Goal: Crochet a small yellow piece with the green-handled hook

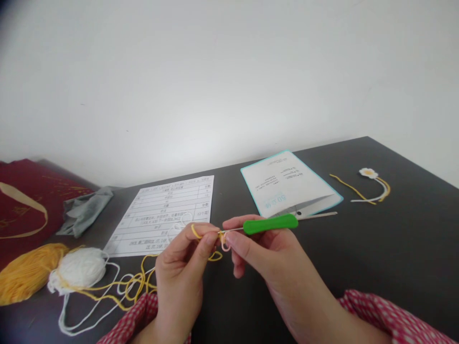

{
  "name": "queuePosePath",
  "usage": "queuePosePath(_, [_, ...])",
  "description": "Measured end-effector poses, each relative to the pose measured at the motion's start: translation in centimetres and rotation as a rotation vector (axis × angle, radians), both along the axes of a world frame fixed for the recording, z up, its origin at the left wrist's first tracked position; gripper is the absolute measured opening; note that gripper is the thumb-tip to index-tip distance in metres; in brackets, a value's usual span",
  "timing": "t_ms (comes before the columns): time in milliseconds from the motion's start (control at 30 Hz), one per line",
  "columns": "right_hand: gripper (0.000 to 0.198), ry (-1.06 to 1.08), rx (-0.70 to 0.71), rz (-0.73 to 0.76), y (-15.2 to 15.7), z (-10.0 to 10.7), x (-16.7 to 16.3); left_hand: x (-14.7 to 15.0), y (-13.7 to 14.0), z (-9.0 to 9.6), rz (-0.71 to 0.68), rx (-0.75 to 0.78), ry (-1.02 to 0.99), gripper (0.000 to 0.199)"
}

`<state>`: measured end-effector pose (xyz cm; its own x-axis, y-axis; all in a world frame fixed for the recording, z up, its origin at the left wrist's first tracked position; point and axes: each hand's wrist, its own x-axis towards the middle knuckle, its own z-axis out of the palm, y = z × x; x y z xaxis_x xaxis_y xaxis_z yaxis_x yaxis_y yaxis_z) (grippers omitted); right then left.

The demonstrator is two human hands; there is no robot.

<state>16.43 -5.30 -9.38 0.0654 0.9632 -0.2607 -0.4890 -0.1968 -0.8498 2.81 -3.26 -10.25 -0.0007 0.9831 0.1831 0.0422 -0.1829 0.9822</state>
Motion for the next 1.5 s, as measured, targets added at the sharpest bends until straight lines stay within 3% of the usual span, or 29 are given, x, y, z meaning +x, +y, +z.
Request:
queuePosePath(300, [0.015,-0.024,0.026,0.024,0.0,-0.3,0.1,-0.1,-0.2,-0.1,-0.043,0.0,-0.022,0.014])
queuePosePath(800, [0.012,-0.124,0.019,0.001,-0.2,-0.6,0.1,0.3,-0.1,-0.3,-0.193,-0.297,-0.379,0.014])
queuePosePath(1167, [0.012,-0.231,-0.133,-0.001,0.3,0.9,0.3,0.1,0.0,-0.4,-0.227,-0.321,-0.387,0.011])
queuePosePath(1500, [0.012,-0.193,-0.092,0.045,0.6,0.7,0.9,0.1,0.7,-0.1,-0.27,-0.334,-0.344,0.013])
